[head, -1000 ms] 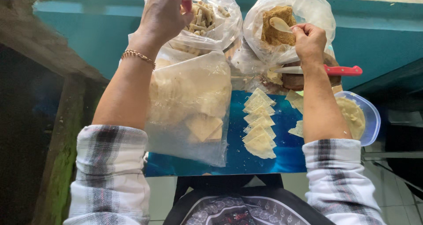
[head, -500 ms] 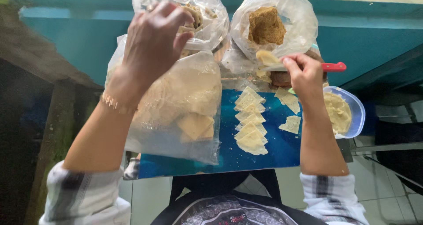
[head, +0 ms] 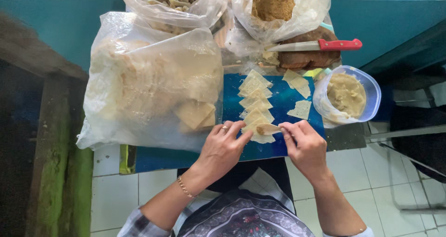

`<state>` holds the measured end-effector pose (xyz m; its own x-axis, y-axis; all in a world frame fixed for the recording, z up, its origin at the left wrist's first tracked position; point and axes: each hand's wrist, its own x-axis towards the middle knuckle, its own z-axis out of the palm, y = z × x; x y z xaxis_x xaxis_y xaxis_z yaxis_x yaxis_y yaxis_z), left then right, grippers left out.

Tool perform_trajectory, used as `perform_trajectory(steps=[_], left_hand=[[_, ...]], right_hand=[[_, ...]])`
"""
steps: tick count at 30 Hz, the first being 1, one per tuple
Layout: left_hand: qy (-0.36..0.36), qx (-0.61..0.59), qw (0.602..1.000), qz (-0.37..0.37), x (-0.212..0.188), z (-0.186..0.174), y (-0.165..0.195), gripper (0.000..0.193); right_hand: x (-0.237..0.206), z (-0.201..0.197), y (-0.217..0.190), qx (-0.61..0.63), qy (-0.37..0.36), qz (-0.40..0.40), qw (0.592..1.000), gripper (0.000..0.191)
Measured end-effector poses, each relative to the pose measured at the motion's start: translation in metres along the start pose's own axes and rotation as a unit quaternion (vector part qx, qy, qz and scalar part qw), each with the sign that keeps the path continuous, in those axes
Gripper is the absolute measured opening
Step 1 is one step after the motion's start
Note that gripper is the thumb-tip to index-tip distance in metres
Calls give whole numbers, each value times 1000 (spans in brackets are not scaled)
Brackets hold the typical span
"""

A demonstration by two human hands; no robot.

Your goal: The person sits at a table and folds square dough wrappers around a filling taken by hand from a plastic bag, pressing each wrapper closed into a triangular piece. The finished folded pieces are stacked on the blue work board and placed into a plastic bag.

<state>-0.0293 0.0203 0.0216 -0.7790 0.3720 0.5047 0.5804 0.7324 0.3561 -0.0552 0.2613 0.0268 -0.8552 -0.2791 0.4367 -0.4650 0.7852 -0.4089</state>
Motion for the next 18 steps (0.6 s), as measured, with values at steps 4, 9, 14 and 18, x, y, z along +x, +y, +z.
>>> perform_trajectory(steps=[4,9,14,18], left_hand=[[7,37,999,22,-1,22,2,41],[4,19,1000,10,-7,25,2,38],[32,-38,998,-33,-15,20,-2,33],[35,-59,997,-36,-15,17,-1,31]], right_hand=[[-7,-8,-7,-88,30,-135,986,26],[-17,-10,-8,-187,43,-186,964,43],[-16,-3,-4,-184,53,-233,953,42],[-1,-6,-6,-161,26,-235,958,42]])
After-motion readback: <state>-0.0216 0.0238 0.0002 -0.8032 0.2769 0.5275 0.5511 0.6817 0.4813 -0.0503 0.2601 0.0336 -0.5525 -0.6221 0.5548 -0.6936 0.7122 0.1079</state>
